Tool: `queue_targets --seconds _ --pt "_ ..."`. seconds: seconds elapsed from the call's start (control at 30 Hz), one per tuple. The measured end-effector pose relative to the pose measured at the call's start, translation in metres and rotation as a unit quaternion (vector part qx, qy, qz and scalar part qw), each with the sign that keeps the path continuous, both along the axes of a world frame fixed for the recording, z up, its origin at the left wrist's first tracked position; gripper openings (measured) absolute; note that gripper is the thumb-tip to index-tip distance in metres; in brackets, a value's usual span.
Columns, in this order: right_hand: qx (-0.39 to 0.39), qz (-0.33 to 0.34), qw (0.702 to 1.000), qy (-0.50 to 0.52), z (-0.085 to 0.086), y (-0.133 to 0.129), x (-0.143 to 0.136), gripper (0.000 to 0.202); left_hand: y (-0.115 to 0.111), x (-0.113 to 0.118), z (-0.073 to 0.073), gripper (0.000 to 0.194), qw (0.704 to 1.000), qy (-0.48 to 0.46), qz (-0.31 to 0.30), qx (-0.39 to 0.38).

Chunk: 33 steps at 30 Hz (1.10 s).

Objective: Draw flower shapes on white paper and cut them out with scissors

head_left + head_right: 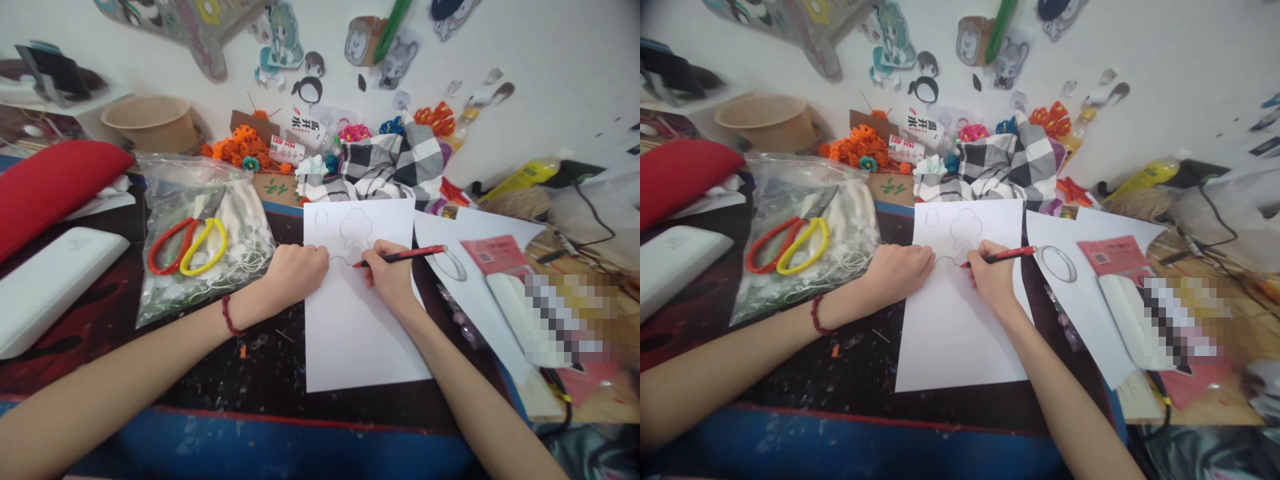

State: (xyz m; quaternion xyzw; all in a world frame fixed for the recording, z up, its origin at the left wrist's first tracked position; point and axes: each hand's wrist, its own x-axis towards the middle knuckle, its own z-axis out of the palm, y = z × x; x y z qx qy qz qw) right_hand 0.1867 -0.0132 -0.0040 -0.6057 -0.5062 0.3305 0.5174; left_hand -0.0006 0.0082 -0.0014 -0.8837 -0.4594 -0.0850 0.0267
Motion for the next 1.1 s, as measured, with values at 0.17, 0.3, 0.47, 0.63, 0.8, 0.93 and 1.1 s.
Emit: queue_targets --seconds 0.17,0.3,0.47,0.63,0.8,0.93,1.1 --pt "0.005 -0.008 1.000 0.004 0.0002 -0.0006 -0.0002 0.028 0.0000 0.0006 -0.0004 0.035 1.000 0.000 0.000 0.000" --pt "-0.002 0.012 1.000 0.003 -0.0002 -0.0009 -0.0004 0.026 -0.0003 0.0010 0.0001 0.035 1.000 0.001 0.001 -0.001" --pt "0.012 -0.025 1.000 0.002 0.0001 -0.0011 -0.0007 0.030 0.0000 0.0011 0.0006 0.036 1.000 0.002 -0.001 -0.005" --pt "0.005 0.002 1.000 0.002 0.0009 -0.0010 -0.0009 0.027 0.0002 0.0013 0.0002 0.036 1.000 0.002 0.002 -0.004" --pt "0.018 -0.028 0.999 0.000 -0.0020 -0.0003 0.0002 0.031 0.0000 0.0011 -0.0001 0.035 1.000 0.001 0.002 -0.001" --pt "0.016 -0.019 1.000 0.002 -0.0016 -0.0009 0.0002 0.029 -0.0001 0.0007 0.0000 0.035 1.000 0.001 0.001 -0.001" --pt "0.006 0.000 1.000 -0.003 0.0005 -0.0013 -0.0010 0.027 -0.0001 0.0002 0.0003 0.035 1.000 0.004 -0.001 -0.002"
